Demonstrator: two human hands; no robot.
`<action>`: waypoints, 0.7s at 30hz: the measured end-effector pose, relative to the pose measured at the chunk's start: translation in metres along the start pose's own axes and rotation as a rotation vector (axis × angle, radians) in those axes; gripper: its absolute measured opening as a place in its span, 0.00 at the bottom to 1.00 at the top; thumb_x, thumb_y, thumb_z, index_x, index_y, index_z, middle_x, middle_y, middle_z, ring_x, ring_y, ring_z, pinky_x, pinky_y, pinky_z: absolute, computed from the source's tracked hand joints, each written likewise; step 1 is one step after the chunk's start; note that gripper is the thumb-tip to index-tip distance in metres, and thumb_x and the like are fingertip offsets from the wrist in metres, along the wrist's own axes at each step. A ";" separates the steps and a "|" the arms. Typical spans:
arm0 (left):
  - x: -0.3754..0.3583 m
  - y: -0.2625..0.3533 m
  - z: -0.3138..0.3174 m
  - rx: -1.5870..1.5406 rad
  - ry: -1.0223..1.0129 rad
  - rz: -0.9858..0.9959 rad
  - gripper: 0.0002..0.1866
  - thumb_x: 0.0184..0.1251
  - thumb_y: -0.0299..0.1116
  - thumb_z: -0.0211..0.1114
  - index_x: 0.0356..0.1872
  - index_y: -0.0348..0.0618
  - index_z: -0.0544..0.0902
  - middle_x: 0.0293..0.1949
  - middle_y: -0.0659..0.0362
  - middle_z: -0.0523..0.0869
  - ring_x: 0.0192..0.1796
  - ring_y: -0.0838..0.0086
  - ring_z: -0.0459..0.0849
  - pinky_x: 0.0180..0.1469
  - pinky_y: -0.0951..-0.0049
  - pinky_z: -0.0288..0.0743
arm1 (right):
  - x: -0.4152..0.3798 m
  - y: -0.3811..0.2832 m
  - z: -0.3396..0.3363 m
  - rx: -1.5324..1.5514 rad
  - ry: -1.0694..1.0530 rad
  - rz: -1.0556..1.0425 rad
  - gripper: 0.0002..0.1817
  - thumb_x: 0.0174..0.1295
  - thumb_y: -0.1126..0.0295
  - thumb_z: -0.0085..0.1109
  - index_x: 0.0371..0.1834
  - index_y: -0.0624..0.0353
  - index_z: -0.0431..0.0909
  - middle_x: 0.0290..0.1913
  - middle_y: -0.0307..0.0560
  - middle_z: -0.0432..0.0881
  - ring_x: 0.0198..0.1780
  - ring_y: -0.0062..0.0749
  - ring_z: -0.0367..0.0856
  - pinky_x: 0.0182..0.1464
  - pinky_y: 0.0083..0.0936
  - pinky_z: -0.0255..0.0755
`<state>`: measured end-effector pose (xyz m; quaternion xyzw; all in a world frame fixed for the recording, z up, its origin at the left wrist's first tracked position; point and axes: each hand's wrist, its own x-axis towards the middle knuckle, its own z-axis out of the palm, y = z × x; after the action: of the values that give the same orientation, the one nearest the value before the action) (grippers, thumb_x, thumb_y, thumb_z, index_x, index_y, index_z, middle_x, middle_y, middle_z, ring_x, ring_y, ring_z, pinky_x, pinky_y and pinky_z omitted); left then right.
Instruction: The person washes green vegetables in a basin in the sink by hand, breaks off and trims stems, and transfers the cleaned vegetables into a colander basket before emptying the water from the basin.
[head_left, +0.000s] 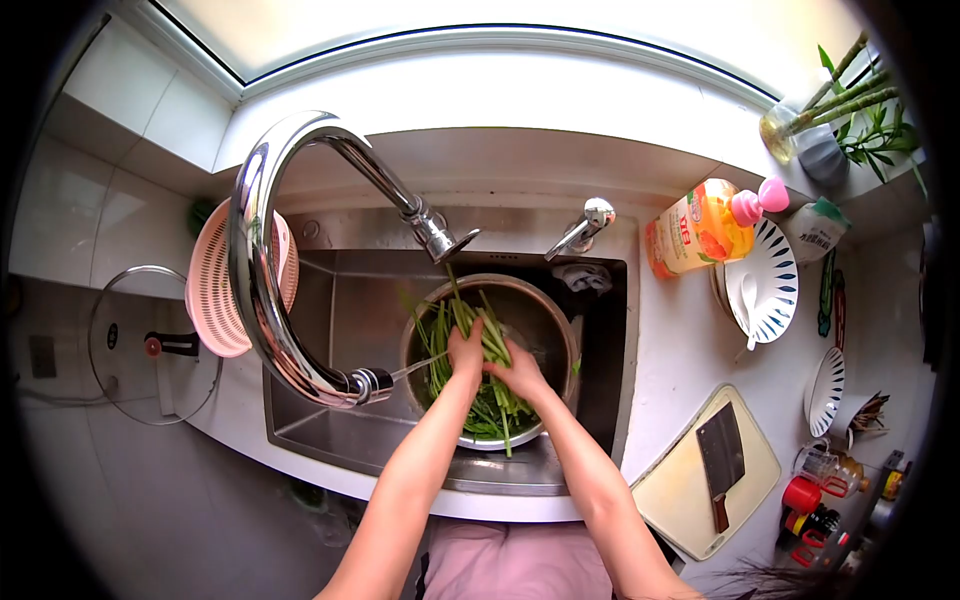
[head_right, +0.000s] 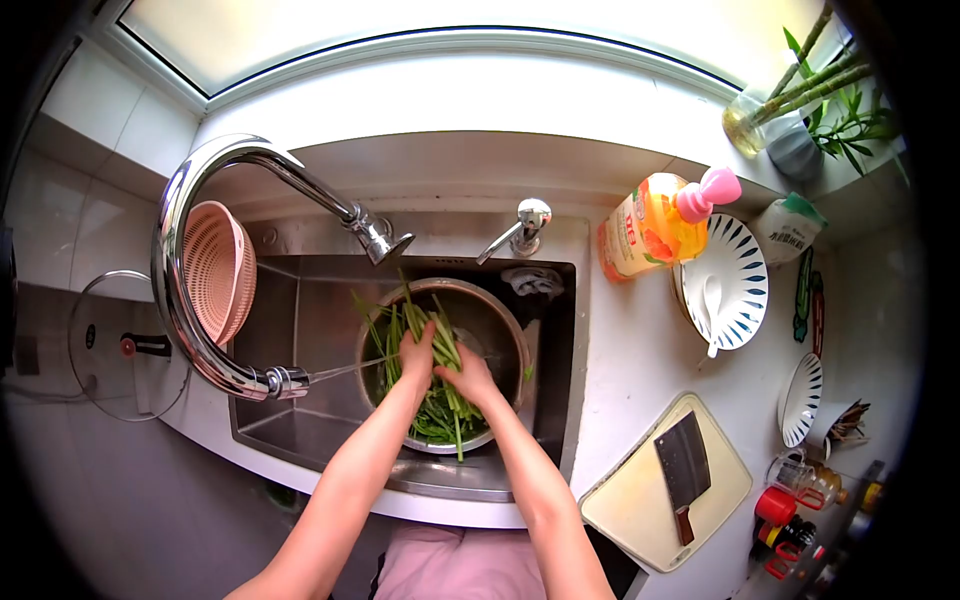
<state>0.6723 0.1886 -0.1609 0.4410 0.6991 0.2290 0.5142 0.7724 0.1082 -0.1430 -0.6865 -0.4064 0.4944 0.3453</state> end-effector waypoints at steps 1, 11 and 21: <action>-0.006 0.011 -0.007 -0.097 -0.063 0.010 0.24 0.69 0.45 0.58 0.53 0.32 0.73 0.45 0.46 0.82 0.46 0.55 0.80 0.49 0.60 0.70 | -0.005 -0.003 -0.005 -0.001 -0.001 -0.001 0.35 0.51 0.61 0.67 0.62 0.61 0.67 0.56 0.61 0.76 0.58 0.52 0.75 0.57 0.36 0.69; -0.054 0.027 -0.056 -0.442 -0.477 -0.218 0.24 0.72 0.35 0.46 0.67 0.39 0.61 0.57 0.52 0.74 0.50 0.67 0.80 0.40 0.64 0.83 | -0.014 -0.049 -0.027 -0.526 0.531 -0.195 0.25 0.55 0.64 0.62 0.58 0.55 0.74 0.62 0.54 0.67 0.61 0.50 0.64 0.59 0.46 0.61; -0.068 0.012 -0.069 -0.404 -0.672 -0.156 0.26 0.69 0.31 0.46 0.69 0.41 0.63 0.65 0.54 0.69 0.63 0.72 0.69 0.63 0.62 0.65 | 0.005 -0.048 -0.008 0.402 0.162 -0.025 0.10 0.61 0.66 0.62 0.36 0.62 0.79 0.31 0.42 0.83 0.33 0.21 0.79 0.36 0.20 0.72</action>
<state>0.6190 0.1463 -0.0913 0.3271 0.4643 0.1650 0.8064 0.7707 0.1329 -0.1004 -0.6362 -0.2790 0.5045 0.5128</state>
